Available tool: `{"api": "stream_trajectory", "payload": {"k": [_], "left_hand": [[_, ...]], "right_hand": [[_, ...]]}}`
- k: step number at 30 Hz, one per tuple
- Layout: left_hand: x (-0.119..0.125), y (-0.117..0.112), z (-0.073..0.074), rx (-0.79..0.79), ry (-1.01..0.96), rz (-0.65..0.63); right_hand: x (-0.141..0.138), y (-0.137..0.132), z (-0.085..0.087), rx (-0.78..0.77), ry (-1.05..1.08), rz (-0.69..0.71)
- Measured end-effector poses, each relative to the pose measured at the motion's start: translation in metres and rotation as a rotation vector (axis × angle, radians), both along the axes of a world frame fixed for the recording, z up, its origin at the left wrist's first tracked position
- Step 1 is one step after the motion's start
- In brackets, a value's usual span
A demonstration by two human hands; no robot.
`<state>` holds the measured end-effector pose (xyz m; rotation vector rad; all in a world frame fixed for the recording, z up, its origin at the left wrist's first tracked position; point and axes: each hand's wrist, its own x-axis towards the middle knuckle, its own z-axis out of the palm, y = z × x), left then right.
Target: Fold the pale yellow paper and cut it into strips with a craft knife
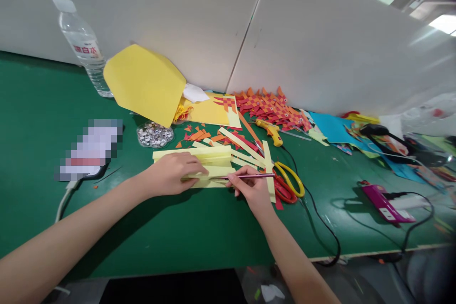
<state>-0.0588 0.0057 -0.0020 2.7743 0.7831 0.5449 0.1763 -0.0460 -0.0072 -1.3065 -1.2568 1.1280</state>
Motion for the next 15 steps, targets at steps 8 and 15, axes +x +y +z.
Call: {"api": "stream_trajectory", "payload": {"k": [8, 15], "left_hand": [[-0.0004, 0.0007, -0.0002, -0.031, 0.029, 0.021], [-0.0007, 0.0002, 0.0009, -0.04, 0.037, 0.019]], "right_hand": [[0.0038, 0.0011, -0.0005, 0.007, 0.001, -0.036], [0.0103, 0.0005, -0.0007, 0.028, -0.009, -0.082]]}}
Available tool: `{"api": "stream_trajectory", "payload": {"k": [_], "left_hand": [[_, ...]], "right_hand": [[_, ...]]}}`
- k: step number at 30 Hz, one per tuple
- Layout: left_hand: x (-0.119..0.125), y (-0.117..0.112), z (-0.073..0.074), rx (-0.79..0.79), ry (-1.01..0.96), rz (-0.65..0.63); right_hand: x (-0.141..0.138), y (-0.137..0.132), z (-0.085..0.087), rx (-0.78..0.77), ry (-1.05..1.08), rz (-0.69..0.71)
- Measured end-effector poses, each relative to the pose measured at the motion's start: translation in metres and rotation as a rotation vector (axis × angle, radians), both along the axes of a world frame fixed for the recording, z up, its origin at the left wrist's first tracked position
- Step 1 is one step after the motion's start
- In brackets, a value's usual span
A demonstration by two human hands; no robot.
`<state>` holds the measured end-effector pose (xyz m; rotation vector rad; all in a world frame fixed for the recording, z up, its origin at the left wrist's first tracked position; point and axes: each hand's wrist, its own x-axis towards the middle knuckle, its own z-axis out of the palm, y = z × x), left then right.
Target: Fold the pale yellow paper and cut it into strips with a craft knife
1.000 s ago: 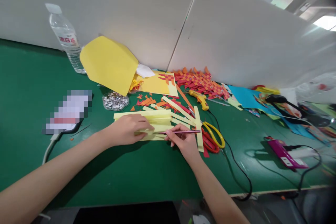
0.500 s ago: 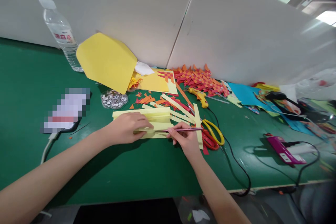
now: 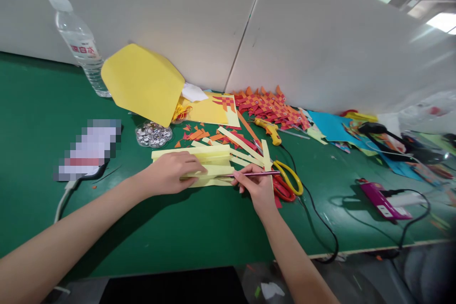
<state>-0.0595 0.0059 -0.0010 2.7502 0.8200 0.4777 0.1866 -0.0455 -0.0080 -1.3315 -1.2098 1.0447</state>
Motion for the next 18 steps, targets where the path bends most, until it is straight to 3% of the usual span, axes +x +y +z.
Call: {"api": "stream_trajectory", "payload": {"k": [18], "left_hand": [[0.0, -0.001, 0.0, 0.006, 0.003, 0.003]], "right_hand": [[0.026, 0.004, 0.004, 0.096, -0.033, -0.149]]}}
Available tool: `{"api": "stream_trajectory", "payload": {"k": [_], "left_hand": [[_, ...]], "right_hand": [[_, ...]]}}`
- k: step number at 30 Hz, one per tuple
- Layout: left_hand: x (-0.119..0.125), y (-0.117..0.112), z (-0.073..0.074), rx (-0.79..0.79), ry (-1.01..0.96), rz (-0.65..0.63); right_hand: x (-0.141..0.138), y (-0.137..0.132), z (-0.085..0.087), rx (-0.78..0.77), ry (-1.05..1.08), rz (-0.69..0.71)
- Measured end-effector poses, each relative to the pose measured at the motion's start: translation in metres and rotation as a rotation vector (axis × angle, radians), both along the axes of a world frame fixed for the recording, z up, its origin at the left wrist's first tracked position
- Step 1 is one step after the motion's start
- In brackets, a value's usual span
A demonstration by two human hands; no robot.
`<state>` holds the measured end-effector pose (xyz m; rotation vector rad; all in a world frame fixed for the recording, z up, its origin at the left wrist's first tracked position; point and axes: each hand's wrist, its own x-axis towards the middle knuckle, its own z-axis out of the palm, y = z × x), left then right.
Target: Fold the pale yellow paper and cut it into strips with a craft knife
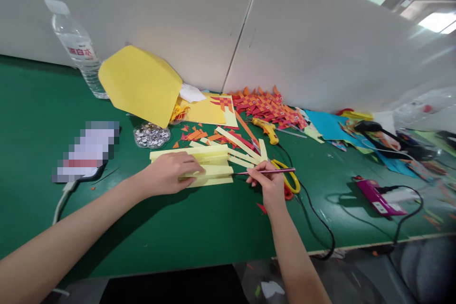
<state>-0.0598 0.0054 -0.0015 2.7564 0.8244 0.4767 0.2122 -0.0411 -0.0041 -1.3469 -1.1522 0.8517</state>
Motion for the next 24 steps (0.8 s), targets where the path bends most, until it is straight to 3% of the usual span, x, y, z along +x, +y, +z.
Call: {"api": "stream_trajectory", "payload": {"k": [8, 11, 16, 24], "left_hand": [[0.0, 0.0, 0.001, 0.002, 0.008, -0.003], [0.0, 0.001, 0.0, 0.007, 0.011, -0.004], [0.0, 0.001, 0.0, 0.024, 0.008, -0.008], [0.0, 0.0, 0.002, 0.036, 0.008, -0.009]], "right_hand": [[0.01, 0.0, 0.0, 0.151, 0.054, -0.16], [0.004, -0.001, 0.002, 0.133, 0.126, -0.044], [-0.014, -0.002, 0.003, -0.058, 0.004, 0.228], [-0.017, -0.002, 0.001, -0.116, -0.049, 0.256]]}}
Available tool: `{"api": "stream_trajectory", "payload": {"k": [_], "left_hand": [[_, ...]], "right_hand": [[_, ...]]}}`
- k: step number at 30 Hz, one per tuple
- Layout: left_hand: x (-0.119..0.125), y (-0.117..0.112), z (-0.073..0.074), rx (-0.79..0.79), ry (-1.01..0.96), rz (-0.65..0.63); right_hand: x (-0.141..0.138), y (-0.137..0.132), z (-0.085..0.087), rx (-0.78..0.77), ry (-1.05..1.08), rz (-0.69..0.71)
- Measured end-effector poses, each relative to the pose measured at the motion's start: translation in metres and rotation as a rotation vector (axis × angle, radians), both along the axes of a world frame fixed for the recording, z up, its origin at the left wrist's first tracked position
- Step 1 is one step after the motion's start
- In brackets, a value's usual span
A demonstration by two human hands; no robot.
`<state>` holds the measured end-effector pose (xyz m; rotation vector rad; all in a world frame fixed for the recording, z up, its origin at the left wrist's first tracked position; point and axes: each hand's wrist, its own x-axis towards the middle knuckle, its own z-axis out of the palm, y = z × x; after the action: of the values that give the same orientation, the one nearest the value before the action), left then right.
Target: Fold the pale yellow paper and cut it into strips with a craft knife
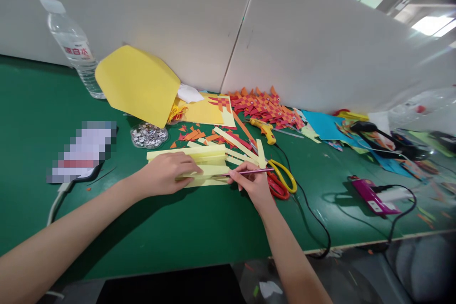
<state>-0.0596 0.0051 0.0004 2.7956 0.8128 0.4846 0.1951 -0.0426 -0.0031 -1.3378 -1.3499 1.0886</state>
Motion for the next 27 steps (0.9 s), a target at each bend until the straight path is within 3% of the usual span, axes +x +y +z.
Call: {"api": "stream_trajectory", "payload": {"k": [22, 27], "left_hand": [[-0.002, 0.0, -0.001, -0.017, -0.003, -0.004], [-0.002, 0.001, -0.002, 0.006, -0.014, -0.01]], "right_hand": [[0.015, 0.003, 0.005, 0.066, 0.061, -0.31], [0.021, 0.002, 0.002, 0.181, 0.089, -0.418]]}}
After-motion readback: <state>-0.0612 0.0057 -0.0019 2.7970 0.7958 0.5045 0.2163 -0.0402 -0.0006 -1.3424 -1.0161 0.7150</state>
